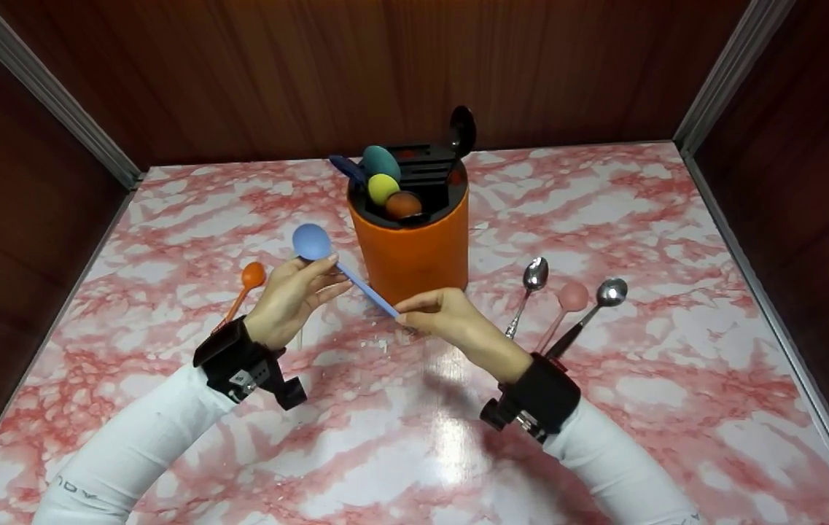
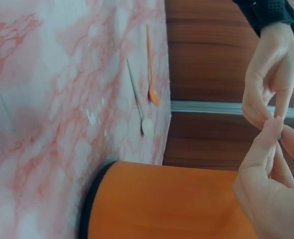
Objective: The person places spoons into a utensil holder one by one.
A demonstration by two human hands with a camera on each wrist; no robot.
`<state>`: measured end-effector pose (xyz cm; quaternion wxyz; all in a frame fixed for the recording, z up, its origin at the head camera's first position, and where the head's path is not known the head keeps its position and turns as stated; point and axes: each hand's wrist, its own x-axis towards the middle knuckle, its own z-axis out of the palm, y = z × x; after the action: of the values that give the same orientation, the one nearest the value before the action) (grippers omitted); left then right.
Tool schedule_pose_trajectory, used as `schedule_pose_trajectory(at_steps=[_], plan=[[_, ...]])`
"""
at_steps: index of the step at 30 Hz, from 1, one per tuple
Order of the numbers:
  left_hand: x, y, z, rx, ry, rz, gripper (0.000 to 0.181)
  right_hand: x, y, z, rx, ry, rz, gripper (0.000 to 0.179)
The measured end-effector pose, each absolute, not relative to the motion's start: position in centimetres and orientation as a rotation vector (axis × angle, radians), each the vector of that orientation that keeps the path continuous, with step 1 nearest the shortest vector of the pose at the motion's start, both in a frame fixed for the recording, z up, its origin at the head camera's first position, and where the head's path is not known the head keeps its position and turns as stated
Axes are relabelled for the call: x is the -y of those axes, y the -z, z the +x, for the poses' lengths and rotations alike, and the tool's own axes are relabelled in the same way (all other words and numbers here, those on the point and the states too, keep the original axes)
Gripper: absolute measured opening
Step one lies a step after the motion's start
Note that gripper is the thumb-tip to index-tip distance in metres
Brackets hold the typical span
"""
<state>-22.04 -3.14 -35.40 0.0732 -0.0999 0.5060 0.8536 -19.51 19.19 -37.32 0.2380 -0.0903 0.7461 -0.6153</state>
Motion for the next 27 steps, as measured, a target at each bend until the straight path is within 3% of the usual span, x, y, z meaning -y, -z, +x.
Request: schedule_pose_trajectory(at_steps=[10, 17, 27], plan=[[3.2, 34.0, -22.5, -1.507, -2.609, -0.301, 0.005, -18.8, 35.9, -19.9, -2.054, 1.757, -0.224, 0.027], [3.3, 33.0, -22.8, -1.503, -2.631, -0.291, 0.021, -18.5, 35.1, -20.1, -2.048, 1.798, -0.195, 0.027], [3.3, 32.0, -23.4, -1.489, -2.677, -0.285, 0.003, -18.3, 33.9, -20.6, -2.068, 1.834, -0.157, 0.032]])
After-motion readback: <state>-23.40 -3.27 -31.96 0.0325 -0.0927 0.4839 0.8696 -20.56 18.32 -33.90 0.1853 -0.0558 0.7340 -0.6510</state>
